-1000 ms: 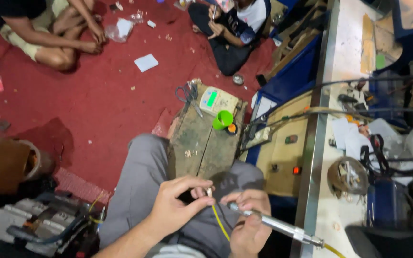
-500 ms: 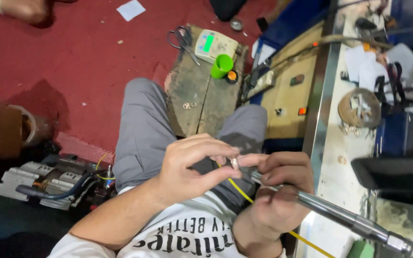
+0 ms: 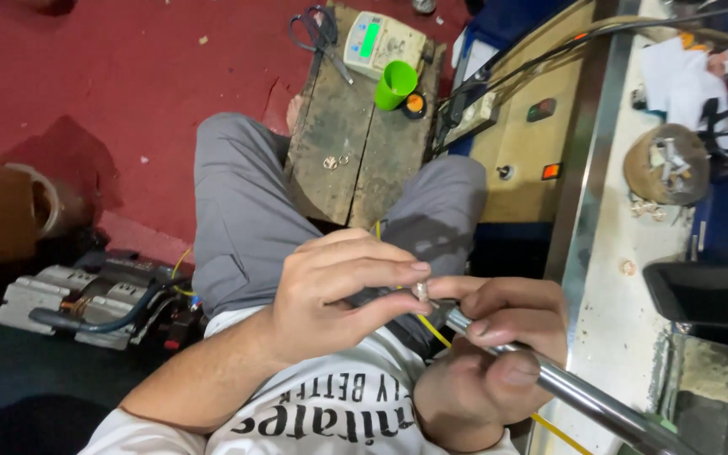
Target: Polishing a jewelry ring using a handheld rotary tool at a workshop bench.
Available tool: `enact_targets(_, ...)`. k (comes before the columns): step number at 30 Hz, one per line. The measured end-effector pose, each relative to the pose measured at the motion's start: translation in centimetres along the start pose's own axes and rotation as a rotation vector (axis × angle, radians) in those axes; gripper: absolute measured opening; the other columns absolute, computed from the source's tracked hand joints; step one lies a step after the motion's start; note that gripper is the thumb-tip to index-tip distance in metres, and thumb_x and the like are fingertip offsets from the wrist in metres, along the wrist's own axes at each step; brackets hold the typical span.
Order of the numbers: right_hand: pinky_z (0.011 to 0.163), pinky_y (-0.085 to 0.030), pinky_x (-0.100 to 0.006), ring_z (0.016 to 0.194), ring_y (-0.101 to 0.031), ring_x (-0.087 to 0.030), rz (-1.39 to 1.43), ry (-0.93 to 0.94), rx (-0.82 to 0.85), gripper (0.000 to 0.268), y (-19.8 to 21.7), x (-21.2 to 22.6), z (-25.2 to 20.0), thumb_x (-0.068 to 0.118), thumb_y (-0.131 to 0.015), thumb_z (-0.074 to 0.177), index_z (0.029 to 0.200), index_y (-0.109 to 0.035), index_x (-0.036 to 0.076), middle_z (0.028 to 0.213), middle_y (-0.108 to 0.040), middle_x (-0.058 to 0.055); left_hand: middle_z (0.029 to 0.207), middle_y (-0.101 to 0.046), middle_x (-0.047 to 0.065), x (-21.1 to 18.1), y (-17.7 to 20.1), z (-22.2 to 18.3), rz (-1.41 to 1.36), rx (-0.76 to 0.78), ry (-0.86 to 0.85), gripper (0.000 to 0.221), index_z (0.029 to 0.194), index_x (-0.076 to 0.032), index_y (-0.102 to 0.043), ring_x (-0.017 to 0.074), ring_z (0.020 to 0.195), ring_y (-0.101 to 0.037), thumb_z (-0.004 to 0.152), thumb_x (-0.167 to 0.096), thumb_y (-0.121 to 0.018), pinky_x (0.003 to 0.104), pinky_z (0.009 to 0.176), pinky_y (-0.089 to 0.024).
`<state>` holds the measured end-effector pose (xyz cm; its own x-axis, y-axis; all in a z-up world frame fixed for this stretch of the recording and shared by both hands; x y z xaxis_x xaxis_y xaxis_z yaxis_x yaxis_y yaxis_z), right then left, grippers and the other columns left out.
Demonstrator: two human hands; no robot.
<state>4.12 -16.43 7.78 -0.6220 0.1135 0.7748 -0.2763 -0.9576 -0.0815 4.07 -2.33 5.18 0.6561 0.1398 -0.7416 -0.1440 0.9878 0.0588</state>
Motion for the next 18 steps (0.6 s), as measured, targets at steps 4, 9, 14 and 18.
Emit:
enact_targets(4,0.052,-0.064,-0.038,0.063,-0.046,-0.020,-0.039,0.025,0.034,0.044,0.2,-0.2,-0.3,0.047,-0.050,0.108,0.084,-0.050,0.011,0.075,-0.041,-0.011,0.104,-0.078,0.011,0.2,0.1,-0.3,0.022,0.009,-0.004,0.023,0.107,-0.005,-0.072,0.0228,0.081,-0.076,0.089,-0.013,-0.084,0.032,0.077,-0.060)
enact_targets(9,0.055,-0.064,-0.036,0.062,-0.044,-0.019,-0.074,-0.015,0.006,0.041,-0.3,0.2,-0.4,0.045,-0.047,0.107,0.083,-0.048,0.012,0.075,-0.039,-0.010,0.105,-0.077,0.010,0.1,0.1,-0.2,0.026,0.009,-0.008,0.022,0.107,-0.005,-0.072,0.0228,0.079,-0.073,0.089,-0.013,-0.083,0.031,0.075,-0.060)
enact_targets(14,0.048,-0.060,-0.035,0.053,-0.044,-0.020,-0.090,0.022,-0.028,0.046,0.0,-0.5,-0.2,0.048,-0.046,0.107,0.079,-0.044,0.011,0.074,-0.038,-0.011,0.105,-0.078,0.009,0.2,0.2,-0.5,0.051,0.013,-0.005,0.026,0.106,-0.006,-0.073,0.0216,0.079,-0.074,0.087,-0.014,-0.087,0.031,0.076,-0.061)
enact_targets(18,0.050,-0.062,-0.033,0.055,-0.048,-0.019,-0.048,0.077,-0.005,0.043,0.1,-0.8,-0.4,0.046,-0.047,0.110,0.084,-0.048,0.012,0.076,-0.040,-0.009,0.106,-0.077,0.008,0.1,0.4,-0.5,0.049,0.014,-0.015,0.026,0.109,-0.007,-0.072,0.0218,0.079,-0.073,0.088,-0.014,-0.086,0.031,0.076,-0.061)
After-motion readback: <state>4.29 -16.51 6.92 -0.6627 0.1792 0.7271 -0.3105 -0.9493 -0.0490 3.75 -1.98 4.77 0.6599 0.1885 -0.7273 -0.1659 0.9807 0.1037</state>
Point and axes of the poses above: each hand's wrist, its own z-axis towards the middle knuckle, its own y-axis out of the back of the hand, x = y × z, the point moved 4 cm from there along z, towards the middle knuckle
